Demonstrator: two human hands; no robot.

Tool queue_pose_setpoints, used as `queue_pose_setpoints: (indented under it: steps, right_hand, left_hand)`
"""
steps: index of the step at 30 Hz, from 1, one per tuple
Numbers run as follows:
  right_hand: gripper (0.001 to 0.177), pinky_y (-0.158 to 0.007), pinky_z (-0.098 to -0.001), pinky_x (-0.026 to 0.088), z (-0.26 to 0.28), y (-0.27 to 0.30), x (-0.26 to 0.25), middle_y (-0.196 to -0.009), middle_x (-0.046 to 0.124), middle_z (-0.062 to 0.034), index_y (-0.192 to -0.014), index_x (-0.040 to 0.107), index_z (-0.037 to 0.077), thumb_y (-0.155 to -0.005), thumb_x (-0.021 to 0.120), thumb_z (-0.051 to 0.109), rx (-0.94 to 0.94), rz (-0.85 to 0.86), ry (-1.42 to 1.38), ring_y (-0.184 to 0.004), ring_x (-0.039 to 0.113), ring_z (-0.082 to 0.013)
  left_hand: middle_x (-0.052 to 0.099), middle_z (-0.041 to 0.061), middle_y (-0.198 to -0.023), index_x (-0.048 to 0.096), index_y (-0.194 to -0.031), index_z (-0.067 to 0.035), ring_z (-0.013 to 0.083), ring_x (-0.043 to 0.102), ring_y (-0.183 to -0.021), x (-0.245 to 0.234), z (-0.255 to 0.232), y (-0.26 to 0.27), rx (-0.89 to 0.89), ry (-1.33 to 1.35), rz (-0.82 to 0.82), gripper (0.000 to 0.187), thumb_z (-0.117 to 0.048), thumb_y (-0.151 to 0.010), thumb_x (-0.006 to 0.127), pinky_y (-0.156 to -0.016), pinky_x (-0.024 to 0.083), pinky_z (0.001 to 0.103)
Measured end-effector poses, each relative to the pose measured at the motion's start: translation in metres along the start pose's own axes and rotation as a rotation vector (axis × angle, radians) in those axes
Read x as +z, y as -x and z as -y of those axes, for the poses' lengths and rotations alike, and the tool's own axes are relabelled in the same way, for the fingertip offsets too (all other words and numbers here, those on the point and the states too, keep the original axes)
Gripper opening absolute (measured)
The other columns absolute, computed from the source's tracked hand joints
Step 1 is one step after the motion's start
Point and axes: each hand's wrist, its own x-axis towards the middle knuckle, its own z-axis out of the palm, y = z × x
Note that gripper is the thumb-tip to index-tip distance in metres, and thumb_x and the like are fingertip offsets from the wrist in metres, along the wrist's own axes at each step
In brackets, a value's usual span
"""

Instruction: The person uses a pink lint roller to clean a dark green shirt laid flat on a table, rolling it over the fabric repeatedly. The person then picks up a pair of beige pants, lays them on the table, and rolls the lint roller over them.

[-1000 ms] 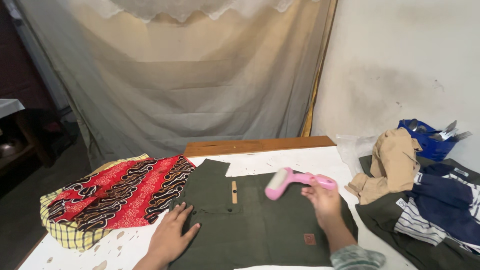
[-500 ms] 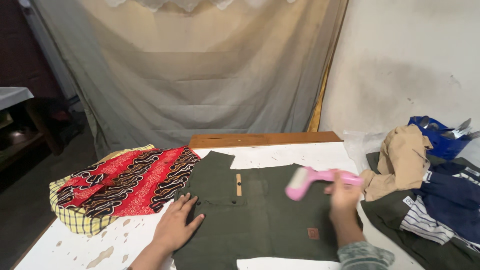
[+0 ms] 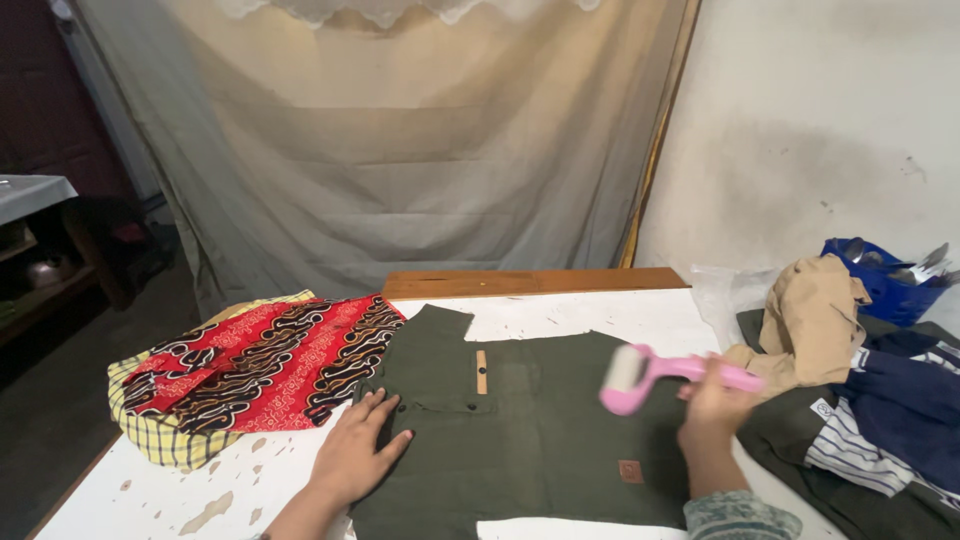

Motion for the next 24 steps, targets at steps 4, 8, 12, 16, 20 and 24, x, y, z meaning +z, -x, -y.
queue_pose_setpoints:
  steps: [4, 8, 12, 16, 20, 24]
  right_hand:
    - [0.041, -0.05, -0.029, 0.049, -0.018, 0.03, 0.03, -0.102, 0.069, -0.0114, -0.132, 0.043, 0.005, -0.099, 0.066, 0.012, -0.008, 0.23, -0.078, -0.055, 0.056, -0.0139]
    - [0.047, -0.052, -0.0276, 0.048, -0.016, 0.008, 0.014, -0.102, 0.067, -0.0104, -0.14, 0.04, 0.01, -0.101, 0.066, 0.012, -0.145, 0.187, -0.033, -0.057, 0.056, -0.0137]
    - [0.036, -0.063, -0.0296, 0.051, 0.008, -0.025, -0.024, -0.113, 0.062, -0.0074, -0.13, 0.038, 0.007, -0.105, 0.06, -0.007, -0.401, 0.052, -0.315, -0.086, 0.065, -0.0155]
    - [0.027, -0.055, -0.0312, 0.054, 0.03, -0.021, -0.016, -0.095, 0.063, -0.009, -0.127, 0.04, 0.012, -0.105, 0.055, 0.004, -0.27, -0.042, -0.303, -0.074, 0.067, -0.0208]
    - [0.037, -0.054, -0.027, 0.053, 0.01, 0.022, 0.034, -0.1, 0.071, -0.0169, -0.136, 0.048, 0.011, -0.108, 0.054, 0.034, 0.18, 0.322, -0.389, -0.067, 0.066, -0.0174]
    - [0.042, -0.052, -0.0263, 0.044, 0.01, 0.065, 0.06, -0.091, 0.069, -0.0138, -0.141, 0.046, 0.006, -0.105, 0.055, 0.024, 0.142, 0.456, -0.185, -0.066, 0.059, -0.0151]
  left_hand:
    - [0.036, 0.005, -0.161, 0.046, -0.149, -0.021, 0.0236, 0.033, -0.148, -0.001, 0.0, 0.0, -0.009, 0.002, 0.012, 0.068, -0.054, -0.091, 0.06, -0.121, 0.028, 0.035]
    - [0.038, 0.005, -0.16, 0.047, -0.148, -0.021, 0.0238, 0.034, -0.148, 0.001, 0.001, 0.001, 0.004, 0.026, -0.02, 0.068, -0.053, -0.09, 0.062, -0.12, 0.028, 0.036]
    - [0.039, 0.005, -0.159, 0.049, -0.147, -0.02, 0.0243, 0.035, -0.147, 0.0, 0.0, 0.0, 0.012, 0.027, -0.025, 0.067, -0.053, -0.089, 0.063, -0.12, 0.029, 0.036]
    - [0.041, 0.005, -0.158, 0.05, -0.146, -0.021, 0.0243, 0.037, -0.146, -0.001, 0.0, 0.001, 0.0, 0.043, -0.043, 0.066, -0.052, -0.089, 0.063, -0.119, 0.031, 0.036]
    - [0.045, 0.008, -0.155, 0.055, -0.143, -0.018, 0.0259, 0.04, -0.145, 0.001, 0.0, 0.003, 0.05, 0.064, -0.117, 0.064, -0.05, -0.089, 0.065, -0.118, 0.033, 0.036]
    - [0.046, 0.007, -0.155, 0.055, -0.143, -0.019, 0.0256, 0.041, -0.144, 0.002, 0.002, 0.004, 0.038, 0.086, -0.108, 0.063, -0.048, -0.088, 0.065, -0.117, 0.034, 0.037]
